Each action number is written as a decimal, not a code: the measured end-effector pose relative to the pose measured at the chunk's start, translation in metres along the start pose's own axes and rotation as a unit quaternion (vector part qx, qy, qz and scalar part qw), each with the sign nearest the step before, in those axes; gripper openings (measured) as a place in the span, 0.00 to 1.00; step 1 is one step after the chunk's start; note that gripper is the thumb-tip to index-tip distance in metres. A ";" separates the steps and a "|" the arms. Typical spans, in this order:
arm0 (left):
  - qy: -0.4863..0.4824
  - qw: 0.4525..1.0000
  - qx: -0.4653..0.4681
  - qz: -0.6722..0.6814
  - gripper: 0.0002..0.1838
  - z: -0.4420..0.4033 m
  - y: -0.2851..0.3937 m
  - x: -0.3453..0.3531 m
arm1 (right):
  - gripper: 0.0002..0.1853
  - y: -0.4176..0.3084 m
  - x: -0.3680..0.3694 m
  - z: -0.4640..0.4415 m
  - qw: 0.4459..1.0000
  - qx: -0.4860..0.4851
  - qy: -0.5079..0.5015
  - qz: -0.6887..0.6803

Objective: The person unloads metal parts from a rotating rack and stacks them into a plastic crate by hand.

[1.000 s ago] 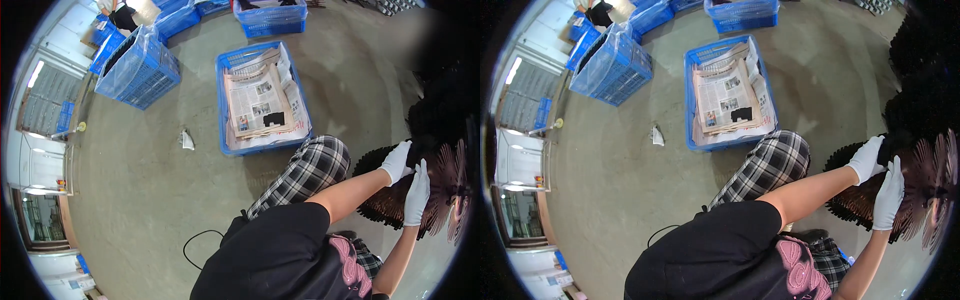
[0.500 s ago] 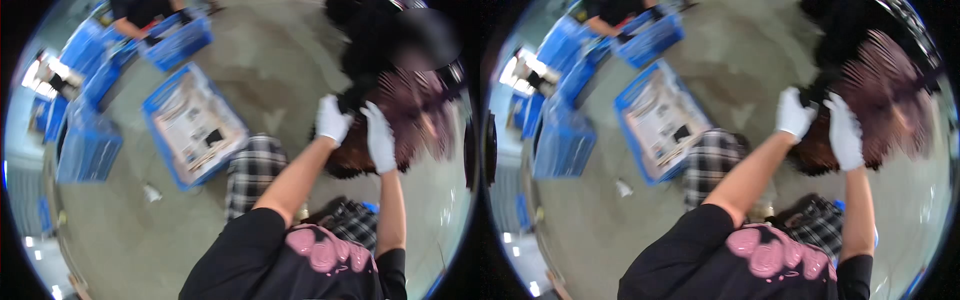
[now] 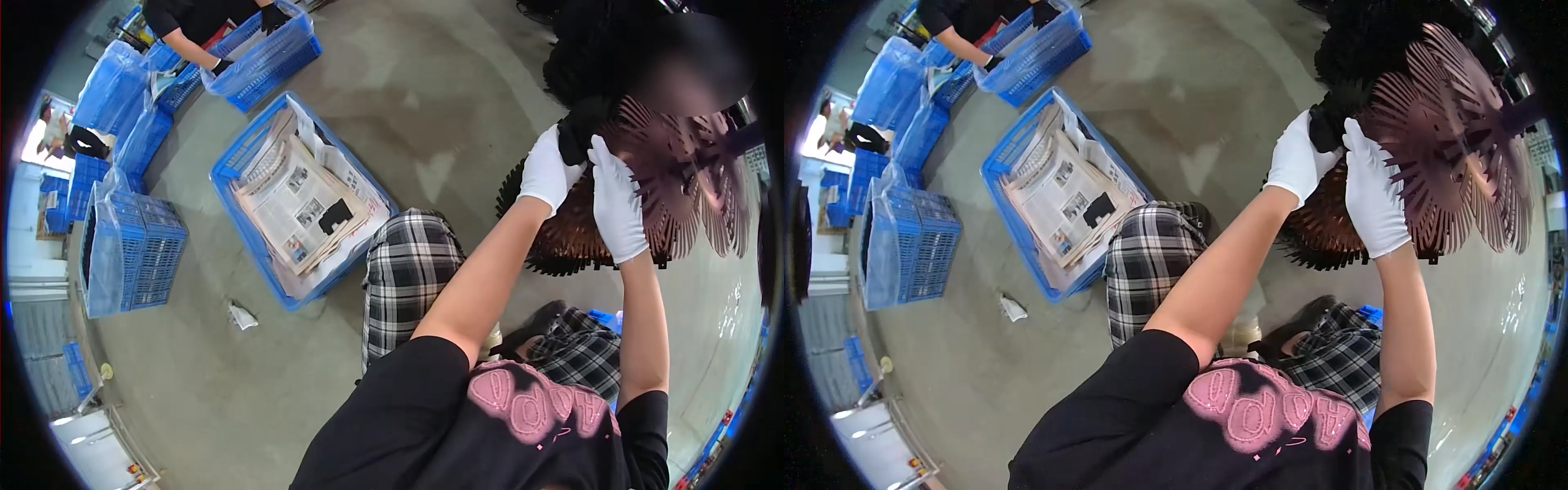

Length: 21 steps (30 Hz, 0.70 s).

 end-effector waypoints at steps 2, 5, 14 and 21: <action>-0.026 0.999 -0.020 0.018 0.23 -0.003 0.001 0.006 | 0.28 0.007 0.001 -0.001 0.994 -0.035 0.074 -0.077; -0.017 0.999 0.031 0.031 0.23 -0.009 -0.007 0.018 | 0.26 0.005 -0.007 0.003 1.000 0.021 0.003 -0.012; -0.029 0.997 0.054 -0.047 0.29 -0.013 -0.017 0.014 | 0.23 -0.008 -0.009 -0.003 0.985 0.113 -0.107 0.081; -0.014 0.995 0.082 -0.057 0.36 -0.015 -0.026 0.016 | 0.23 -0.001 0.006 -0.004 0.982 0.089 -0.084 0.145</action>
Point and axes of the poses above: each hand's wrist, its own z-axis away from the middle knuckle, its own x-axis out of the palm, y = z × x, the point moved 1 cm from there along -z, towards the middle knuckle, and after that the axes turned 3 degrees about -x, right-handed, at the moved point
